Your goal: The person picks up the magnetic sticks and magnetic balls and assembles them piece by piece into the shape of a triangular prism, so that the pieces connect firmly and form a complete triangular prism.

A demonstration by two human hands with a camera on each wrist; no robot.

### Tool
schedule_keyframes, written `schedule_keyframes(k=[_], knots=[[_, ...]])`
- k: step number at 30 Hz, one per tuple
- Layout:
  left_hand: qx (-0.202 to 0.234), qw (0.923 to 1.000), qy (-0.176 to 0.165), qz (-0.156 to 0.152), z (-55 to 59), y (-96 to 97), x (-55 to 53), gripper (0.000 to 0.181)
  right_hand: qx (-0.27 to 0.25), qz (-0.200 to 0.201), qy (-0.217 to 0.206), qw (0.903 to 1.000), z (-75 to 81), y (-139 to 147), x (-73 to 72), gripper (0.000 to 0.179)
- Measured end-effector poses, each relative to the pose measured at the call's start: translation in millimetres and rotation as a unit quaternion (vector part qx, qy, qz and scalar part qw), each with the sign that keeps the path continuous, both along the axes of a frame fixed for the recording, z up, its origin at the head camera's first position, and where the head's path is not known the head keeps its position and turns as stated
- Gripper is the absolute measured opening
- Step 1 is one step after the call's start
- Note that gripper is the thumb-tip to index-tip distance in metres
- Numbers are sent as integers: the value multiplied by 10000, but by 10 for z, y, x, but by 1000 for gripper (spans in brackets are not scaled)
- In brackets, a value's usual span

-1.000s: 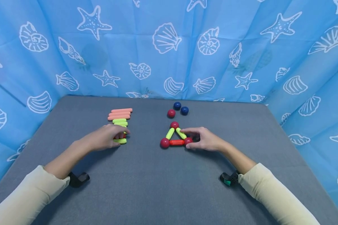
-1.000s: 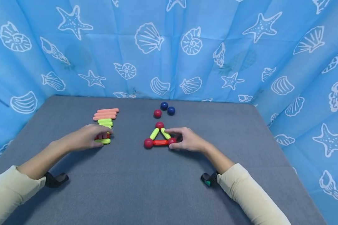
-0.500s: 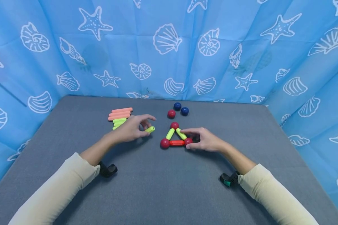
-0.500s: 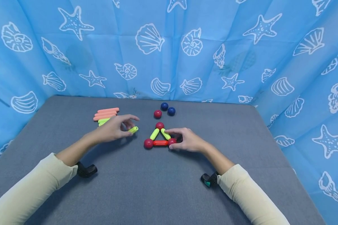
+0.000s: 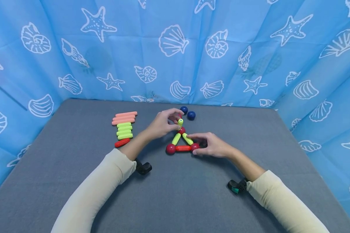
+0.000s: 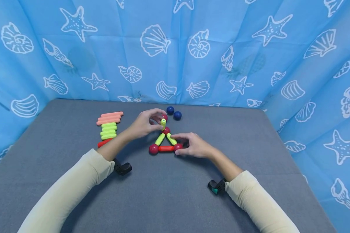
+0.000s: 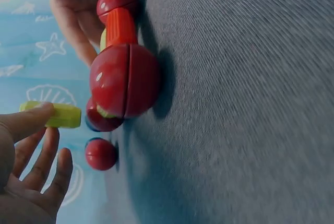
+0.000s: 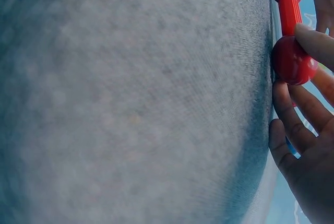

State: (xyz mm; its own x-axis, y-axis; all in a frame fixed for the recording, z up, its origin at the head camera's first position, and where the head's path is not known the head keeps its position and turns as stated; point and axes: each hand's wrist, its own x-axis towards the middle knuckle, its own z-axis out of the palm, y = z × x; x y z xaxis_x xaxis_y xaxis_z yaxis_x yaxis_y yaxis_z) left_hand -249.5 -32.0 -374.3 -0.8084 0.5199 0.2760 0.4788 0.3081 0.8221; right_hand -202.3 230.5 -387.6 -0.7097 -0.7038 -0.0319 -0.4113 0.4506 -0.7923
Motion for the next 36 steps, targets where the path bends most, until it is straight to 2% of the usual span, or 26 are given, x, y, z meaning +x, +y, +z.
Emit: schedule_keyframes(k=[7, 12, 15, 20, 26, 31, 36], knots=[[31, 10000, -79, 45, -68, 65, -52, 42, -95, 60, -17, 9999, -8, -27, 3, 63], [-121, 9996, -231, -82, -67, -83, -8, 45, -83, 71, 12, 9999, -7, -41, 10, 62], [-411, 9986, -287, -161, -35, -280, 66, 44, -71, 27, 15, 10000, -4, -40, 10, 62], [-905, 9957, -108, -185, 7, -736, 195, 39, -7, -36, 125, 9999, -3, -36, 11, 61], [-1259, 9919, 160, 99, 1, -1319, 394, 37, 85, -89, 135, 9998, 0, -35, -2, 61], [-1918, 9793, 478, 445, -66, -1664, 532, 37, 99, -104, 130, 9998, -3, -24, 10, 60], [-2502, 9651, 517, 579, -78, -1799, 619, 42, 143, -144, 169, 9997, -11, -15, 15, 60]])
